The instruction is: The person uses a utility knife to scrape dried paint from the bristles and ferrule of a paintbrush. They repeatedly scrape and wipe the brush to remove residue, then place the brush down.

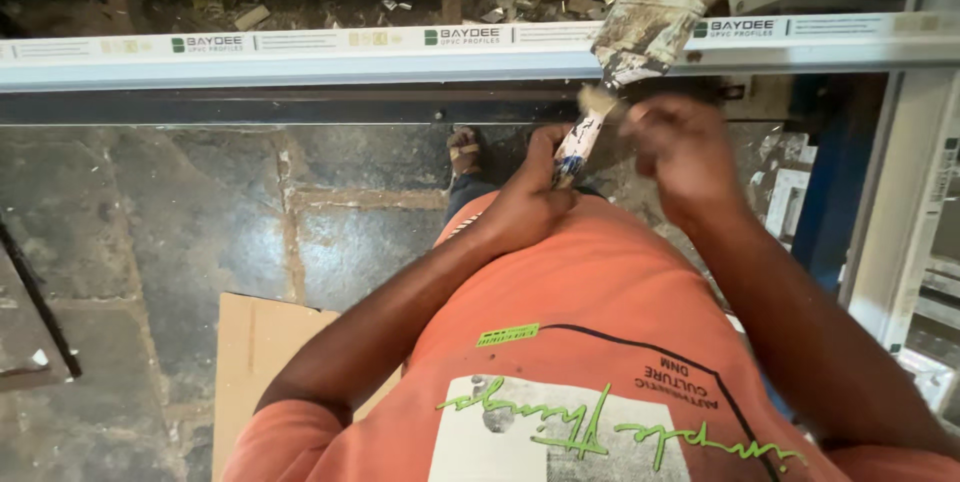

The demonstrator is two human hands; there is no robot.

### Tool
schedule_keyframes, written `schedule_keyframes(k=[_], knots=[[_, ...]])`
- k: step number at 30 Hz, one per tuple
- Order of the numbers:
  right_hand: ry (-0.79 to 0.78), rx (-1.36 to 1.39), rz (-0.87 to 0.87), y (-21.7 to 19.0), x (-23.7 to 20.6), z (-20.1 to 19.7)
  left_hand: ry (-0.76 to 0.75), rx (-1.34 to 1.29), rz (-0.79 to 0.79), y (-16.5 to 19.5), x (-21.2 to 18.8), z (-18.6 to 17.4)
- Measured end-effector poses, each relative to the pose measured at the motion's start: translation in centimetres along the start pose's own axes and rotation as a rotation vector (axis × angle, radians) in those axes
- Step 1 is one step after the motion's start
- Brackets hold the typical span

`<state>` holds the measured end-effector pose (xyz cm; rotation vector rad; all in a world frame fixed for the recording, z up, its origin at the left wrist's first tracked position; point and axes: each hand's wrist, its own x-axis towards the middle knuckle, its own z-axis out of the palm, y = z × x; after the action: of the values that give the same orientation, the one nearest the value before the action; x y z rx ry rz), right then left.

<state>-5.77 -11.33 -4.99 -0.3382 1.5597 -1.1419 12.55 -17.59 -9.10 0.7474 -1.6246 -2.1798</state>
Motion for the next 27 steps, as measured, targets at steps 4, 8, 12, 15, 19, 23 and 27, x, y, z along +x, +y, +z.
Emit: schedule_keyframes(k=[4,8,12,15,19,23,27], knots=[[0.087,-0.037,0.017,-0.2,0.3,-0.1,-0.030,-0.028,0.066,0.0,0.1,-0.2],[0.037,-0.041,0.031,0.6,0.1,0.0,-0.014,-0.060,0.009,0.0,0.0,-0.2],[0.013,-0.032,-0.024,0.7,0.0,-0.2,-0.026,-0.040,0.017,0.0,0.1,-0.3],[0.027,-0.061,-0.039,0.6,0.0,-0.5,-0.030,-0.086,0.001,0.1,0.1,-0.4],[0.079,-0.047,-0.102,0.3,0.1,-1.7,-0.075,-0.279,-0.089,0.2,0.2,-0.4],[0.041,0.216,-0.265,0.2,-0.3,-4.0,-0.101,-0.337,-0.069,0.3,0.2,-0.6],[0.066,0.115,-0.205,0.9,-1.3,-5.6,-0.045,-0.123,0.107,0.4,0.6,-0.7]])
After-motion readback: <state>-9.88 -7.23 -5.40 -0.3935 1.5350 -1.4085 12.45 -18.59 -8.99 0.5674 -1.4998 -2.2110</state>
